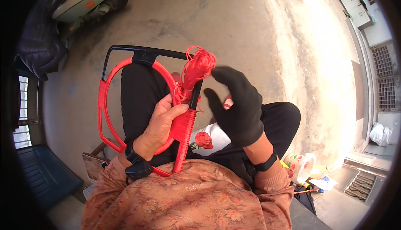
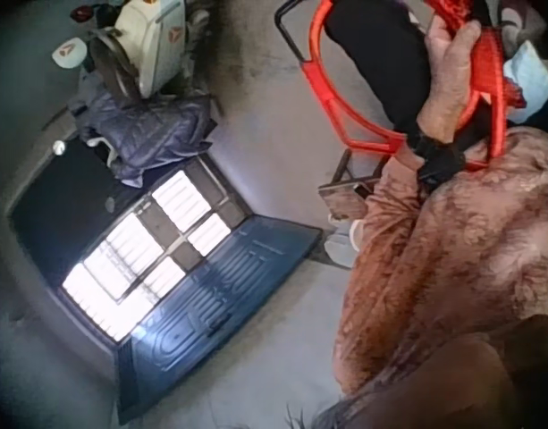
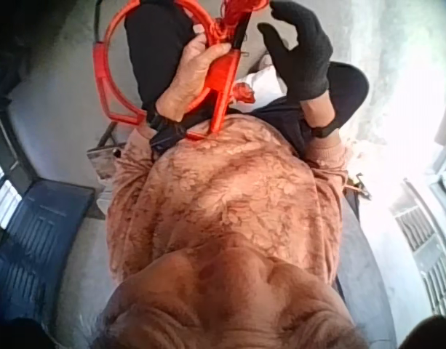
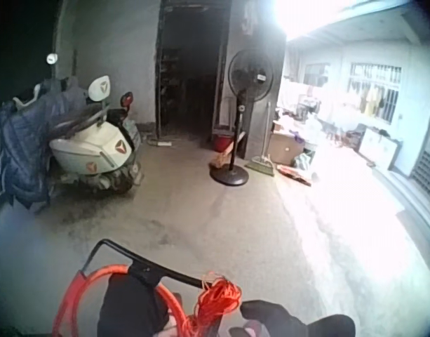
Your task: The person is weaving red plastic cord around a black metal chair frame component to create a seat or backrest.
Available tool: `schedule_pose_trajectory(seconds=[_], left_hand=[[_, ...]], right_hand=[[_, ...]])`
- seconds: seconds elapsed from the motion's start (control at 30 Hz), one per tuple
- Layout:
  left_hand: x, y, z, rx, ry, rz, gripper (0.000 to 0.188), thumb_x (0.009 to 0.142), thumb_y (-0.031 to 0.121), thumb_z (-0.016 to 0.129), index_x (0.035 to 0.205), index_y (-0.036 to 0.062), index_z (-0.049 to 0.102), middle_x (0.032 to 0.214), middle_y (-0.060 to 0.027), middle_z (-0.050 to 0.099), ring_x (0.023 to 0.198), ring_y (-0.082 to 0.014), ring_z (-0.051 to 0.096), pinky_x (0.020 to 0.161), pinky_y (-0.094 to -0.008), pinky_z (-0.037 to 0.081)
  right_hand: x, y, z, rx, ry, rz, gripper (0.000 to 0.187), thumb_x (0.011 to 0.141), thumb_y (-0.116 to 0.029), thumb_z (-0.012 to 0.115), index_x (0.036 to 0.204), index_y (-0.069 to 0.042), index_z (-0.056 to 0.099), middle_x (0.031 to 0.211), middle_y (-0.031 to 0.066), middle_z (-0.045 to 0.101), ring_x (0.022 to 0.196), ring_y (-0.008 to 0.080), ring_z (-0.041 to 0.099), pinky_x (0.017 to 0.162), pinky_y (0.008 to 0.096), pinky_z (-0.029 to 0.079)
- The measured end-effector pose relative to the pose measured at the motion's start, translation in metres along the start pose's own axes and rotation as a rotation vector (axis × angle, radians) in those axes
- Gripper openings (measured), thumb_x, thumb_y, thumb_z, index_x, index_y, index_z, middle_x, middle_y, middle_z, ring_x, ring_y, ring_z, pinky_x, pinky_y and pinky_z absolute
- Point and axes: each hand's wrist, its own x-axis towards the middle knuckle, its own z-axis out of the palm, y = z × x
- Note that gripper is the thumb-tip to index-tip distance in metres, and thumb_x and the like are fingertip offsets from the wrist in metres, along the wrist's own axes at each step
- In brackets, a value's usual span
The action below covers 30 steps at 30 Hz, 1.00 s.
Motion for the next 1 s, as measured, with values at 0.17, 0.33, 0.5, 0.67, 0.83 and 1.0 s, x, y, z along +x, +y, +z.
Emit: schedule_pose_trajectory(seconds=[0.17,0.33,0.5,0.67,0.83,1.0], left_hand=[[0.001,-0.002,0.002,0.015,-0.016,-0.093,0.026,0.09,0.004,0.055,0.116,0.0019,0.057,0.105,-0.0042,0.064,0.091,-0.0096,0.062,0.082,-0.0246,0.051],[-0.001,0.002,0.004,0.078,0.056,-0.14,0.024,0.09,0.005,0.058,0.113,0.0011,0.057,0.099,-0.0037,0.065,0.084,-0.008,0.063,0.075,-0.0223,0.052],[-0.003,0.0,0.005,0.057,0.062,0.0,0.015,0.088,0.006,0.062,0.102,0.0031,0.058,0.091,-0.0035,0.064,0.079,-0.0088,0.063,0.072,-0.0228,0.054],[-0.001,0.001,-0.004,0.06,0.052,-0.073,0.009,0.088,0.007,0.063,0.096,0.0038,0.059,0.085,-0.0041,0.065,0.075,-0.01,0.064,0.069,-0.0227,0.054],[-0.001,-0.002,-0.008,0.045,0.074,-0.069,0.008,0.088,0.009,0.063,0.092,0.0039,0.06,0.084,-0.0047,0.065,0.074,-0.0098,0.063,0.067,-0.0223,0.053],[-0.002,0.001,-0.006,-0.003,0.063,-0.116,0.004,0.088,0.005,0.062,0.09,0.0057,0.058,0.081,-0.0031,0.064,0.07,-0.0095,0.063,0.066,-0.022,0.053]], right_hand=[[-0.028,0.023,0.018,0.627,-0.535,0.628,0.029,0.088,-0.022,0.066,0.106,0.0,0.062,0.095,0.005,0.067,0.088,0.0099,0.061,0.078,0.0277,0.048],[-0.031,0.046,0.025,0.67,-0.646,0.844,0.02,0.087,-0.015,0.065,0.099,0.001,0.064,0.105,0.0082,0.065,0.096,0.0139,0.06,0.086,0.0268,0.045],[-0.048,0.046,-0.023,0.657,-0.167,0.488,0.033,0.081,-0.011,0.061,0.112,0.001,0.062,0.128,0.0155,0.055,0.112,0.0208,0.055,0.092,0.0308,0.043],[-0.093,0.042,-0.094,0.694,-0.043,0.61,0.039,0.086,-0.014,0.057,0.123,0.0,0.052,0.125,0.0138,0.055,0.108,0.0198,0.055,0.091,0.0303,0.044],[-0.123,0.049,-0.125,0.723,0.142,0.692,0.046,0.091,-0.017,0.053,0.133,-0.002,0.042,0.122,0.0121,0.055,0.104,0.0188,0.056,0.089,0.0298,0.046],[-0.108,0.049,-0.089,0.99,0.285,0.805,0.053,0.096,-0.02,0.05,0.144,-0.003,0.032,0.119,0.0104,0.055,0.1,0.0178,0.057,0.088,0.0293,0.047]])
